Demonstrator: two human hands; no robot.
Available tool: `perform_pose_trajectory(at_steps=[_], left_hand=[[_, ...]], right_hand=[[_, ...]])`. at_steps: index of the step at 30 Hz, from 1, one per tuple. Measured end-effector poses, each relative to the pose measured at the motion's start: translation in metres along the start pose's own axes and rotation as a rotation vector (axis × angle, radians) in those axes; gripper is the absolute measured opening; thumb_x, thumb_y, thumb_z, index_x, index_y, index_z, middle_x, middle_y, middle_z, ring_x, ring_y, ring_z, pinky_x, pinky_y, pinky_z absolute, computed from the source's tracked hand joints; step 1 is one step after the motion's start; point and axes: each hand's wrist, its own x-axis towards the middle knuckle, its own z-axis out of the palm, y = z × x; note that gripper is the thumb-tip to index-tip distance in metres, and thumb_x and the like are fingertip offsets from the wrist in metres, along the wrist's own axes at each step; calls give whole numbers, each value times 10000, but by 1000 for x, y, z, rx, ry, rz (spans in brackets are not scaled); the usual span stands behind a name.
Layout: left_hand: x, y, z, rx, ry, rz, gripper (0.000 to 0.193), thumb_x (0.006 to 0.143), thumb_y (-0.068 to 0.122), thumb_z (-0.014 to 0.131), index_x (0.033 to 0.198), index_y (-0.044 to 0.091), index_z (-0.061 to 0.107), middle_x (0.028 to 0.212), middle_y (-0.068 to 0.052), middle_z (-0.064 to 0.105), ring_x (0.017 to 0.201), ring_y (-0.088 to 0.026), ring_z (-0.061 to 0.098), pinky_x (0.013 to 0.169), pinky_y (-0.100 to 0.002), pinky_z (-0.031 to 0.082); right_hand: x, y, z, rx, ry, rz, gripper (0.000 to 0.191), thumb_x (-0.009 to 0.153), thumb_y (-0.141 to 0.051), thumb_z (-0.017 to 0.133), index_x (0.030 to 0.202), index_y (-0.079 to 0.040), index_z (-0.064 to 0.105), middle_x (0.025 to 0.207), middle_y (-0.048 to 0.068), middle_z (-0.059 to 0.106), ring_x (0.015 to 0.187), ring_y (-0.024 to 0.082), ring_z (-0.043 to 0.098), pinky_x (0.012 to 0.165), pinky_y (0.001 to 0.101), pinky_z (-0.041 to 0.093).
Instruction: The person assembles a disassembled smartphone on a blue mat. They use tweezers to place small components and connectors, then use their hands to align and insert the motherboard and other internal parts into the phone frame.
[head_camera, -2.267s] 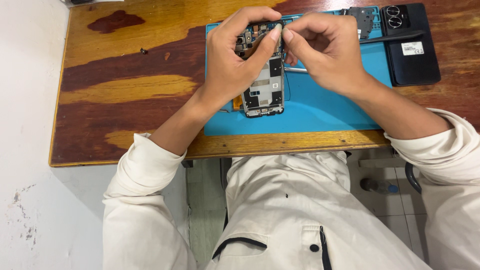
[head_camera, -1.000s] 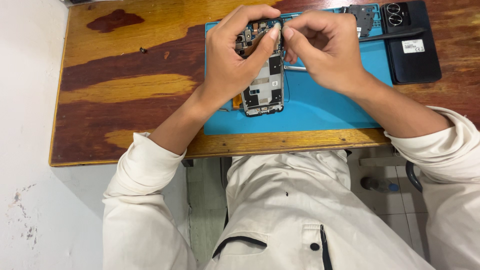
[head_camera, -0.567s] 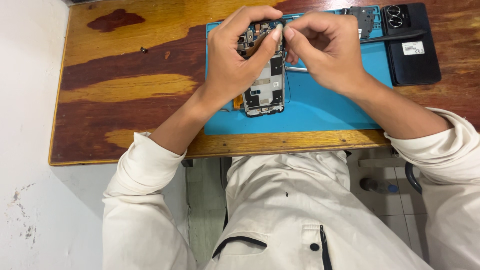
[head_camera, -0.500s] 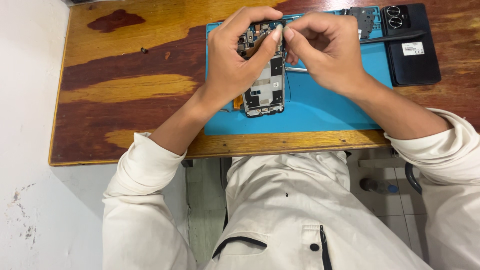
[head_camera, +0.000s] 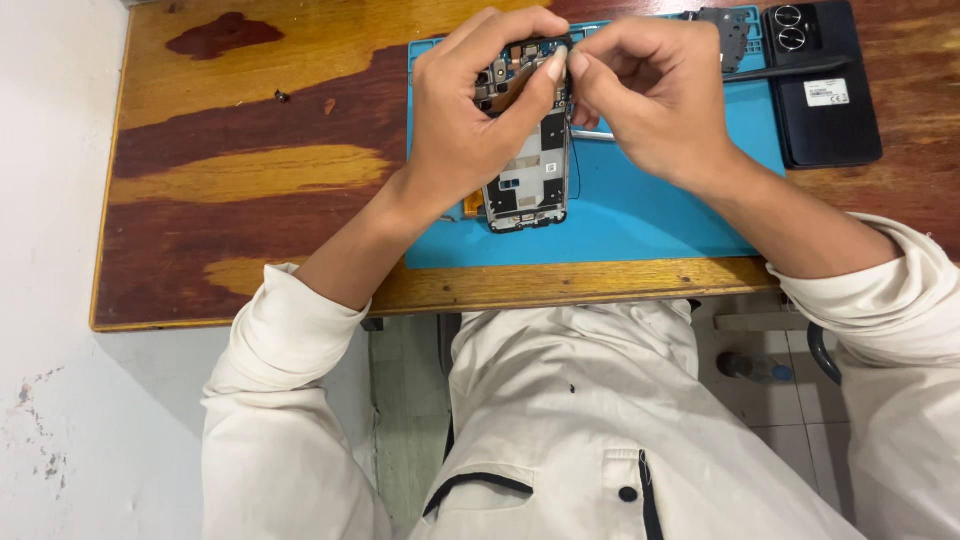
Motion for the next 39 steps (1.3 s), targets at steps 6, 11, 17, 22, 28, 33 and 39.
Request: perform_pose_trajectory(at_steps=[6,11,17,22,28,33,39], left_hand=[[0,-2,-1,3,-1,-19,201,1046,32,729,1242,56,691,1040,-64,725,880,-118,718,786,-243,566],[0,-2,-1,-23,4,-11,207,1047,34,722,1249,53,683,1087,-66,725,894,-116,717,788,-242,565],[-2,-2,0,-30,7,-42,200,1045,40,720,1243,50,690,1099,-60,736,911,-118,728,813,-240,577],[-1,-4,1,-15,23,-1,192,1060,59,743,1244,57,686,1082,-69,745,955,-119,734,851,-248,582],[-3,-7,1,-69,32,-104,166,1058,58,742,1218,51,699,965,-23,750,830,-51,696,753,-216,560],[-4,-10,3,-73,53,-178,161,1050,61,745,1206,42,709,923,-3,726,782,-13,634,691,-195,516],[-5,-10,2,-74,49,-129,182,1042,61,754,1214,39,697,1009,-20,751,853,-29,676,751,-202,557]], right_hand=[[3,2,0,0,-19,3,113,1158,-1,621,1117,71,697,935,73,712,762,91,701,703,218,595],[3,5,-1,32,-32,-10,115,1166,4,610,1128,73,694,910,77,707,772,94,696,713,224,590],[3,4,-2,18,-43,-20,118,1168,8,605,1142,75,698,892,81,710,774,93,692,710,224,583],[2,3,-2,3,-34,-10,110,1162,3,617,1132,73,698,898,81,714,783,95,701,718,222,589],[4,5,-3,-11,-51,5,114,1165,-10,631,1171,76,706,941,85,715,814,105,711,747,227,605],[3,6,-3,-60,-74,89,114,1093,-4,661,1151,81,709,977,80,723,851,111,715,769,256,621],[4,4,-3,-64,-96,127,108,1074,-2,661,1121,79,713,939,72,723,839,103,713,768,257,626]])
